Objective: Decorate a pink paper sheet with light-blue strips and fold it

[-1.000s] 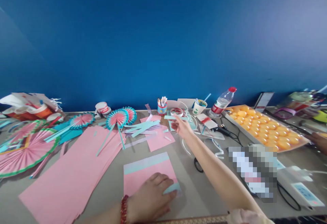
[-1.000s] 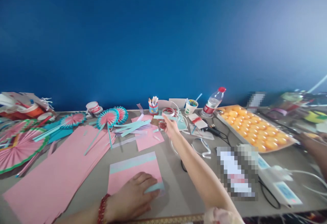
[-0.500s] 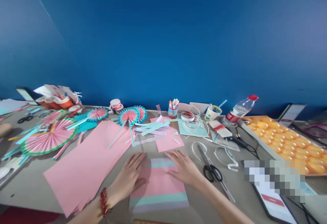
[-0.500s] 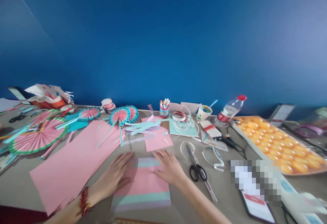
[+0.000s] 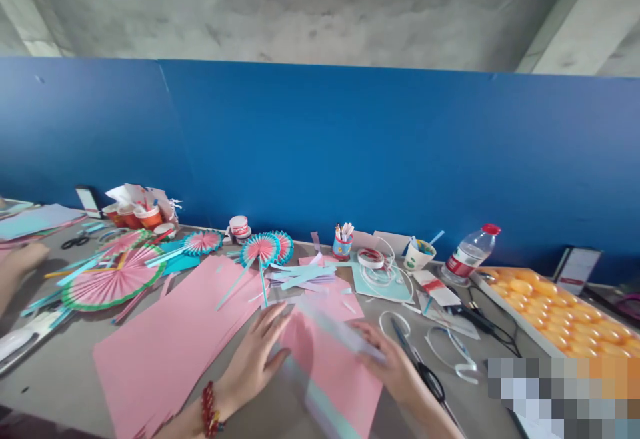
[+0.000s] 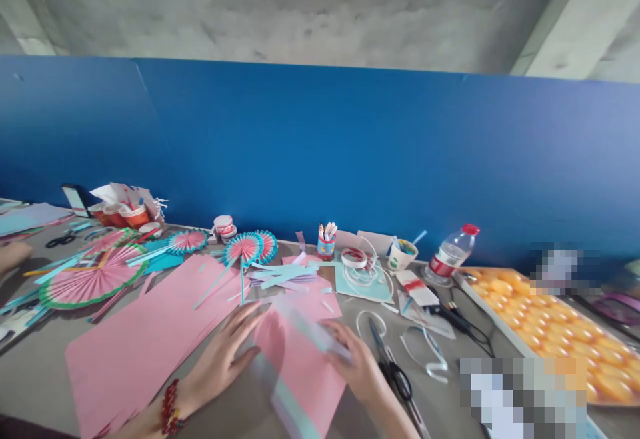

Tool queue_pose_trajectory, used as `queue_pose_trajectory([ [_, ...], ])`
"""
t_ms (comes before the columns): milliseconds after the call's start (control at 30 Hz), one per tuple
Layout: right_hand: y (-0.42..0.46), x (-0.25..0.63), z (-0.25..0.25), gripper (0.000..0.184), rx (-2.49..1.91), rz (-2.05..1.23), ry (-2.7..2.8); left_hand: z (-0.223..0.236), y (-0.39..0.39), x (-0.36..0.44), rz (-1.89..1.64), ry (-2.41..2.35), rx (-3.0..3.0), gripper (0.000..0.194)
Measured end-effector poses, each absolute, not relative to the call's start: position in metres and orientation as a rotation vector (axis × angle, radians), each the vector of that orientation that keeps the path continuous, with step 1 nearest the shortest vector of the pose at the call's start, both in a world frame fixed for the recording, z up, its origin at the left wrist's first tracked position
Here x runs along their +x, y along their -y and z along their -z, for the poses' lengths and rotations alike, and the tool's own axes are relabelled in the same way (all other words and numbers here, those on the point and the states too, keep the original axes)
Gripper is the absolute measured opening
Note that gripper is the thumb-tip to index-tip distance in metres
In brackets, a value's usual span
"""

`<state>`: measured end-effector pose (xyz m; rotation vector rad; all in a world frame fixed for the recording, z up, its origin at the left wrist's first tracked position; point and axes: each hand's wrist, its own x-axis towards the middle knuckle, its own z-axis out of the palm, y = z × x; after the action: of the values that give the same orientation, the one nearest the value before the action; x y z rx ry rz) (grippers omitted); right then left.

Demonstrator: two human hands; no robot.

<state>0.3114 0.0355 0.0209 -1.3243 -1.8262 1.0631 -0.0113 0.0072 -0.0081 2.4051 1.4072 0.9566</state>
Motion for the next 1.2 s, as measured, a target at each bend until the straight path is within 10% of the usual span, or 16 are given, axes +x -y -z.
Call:
queue_pose_trajectory([
  [267,-0.008,0.300,0.016,0.052,-1.364,-0.942,1.404,-0.009,-0.018,0.022,-0.891,-1.114,1.275,0.069],
  [467,0.013,0.286,0.018,0.056,-1.293,-1.125,1.440,0.001,-0.014,0.034,-0.900,-1.107,1.287,0.041],
  [1200,0.002,0.287,-0.005,0.066,-1.082,-1.156,1.355,0.006,-0.015,0.022,-1.120,-1.171,1.395,0.052],
])
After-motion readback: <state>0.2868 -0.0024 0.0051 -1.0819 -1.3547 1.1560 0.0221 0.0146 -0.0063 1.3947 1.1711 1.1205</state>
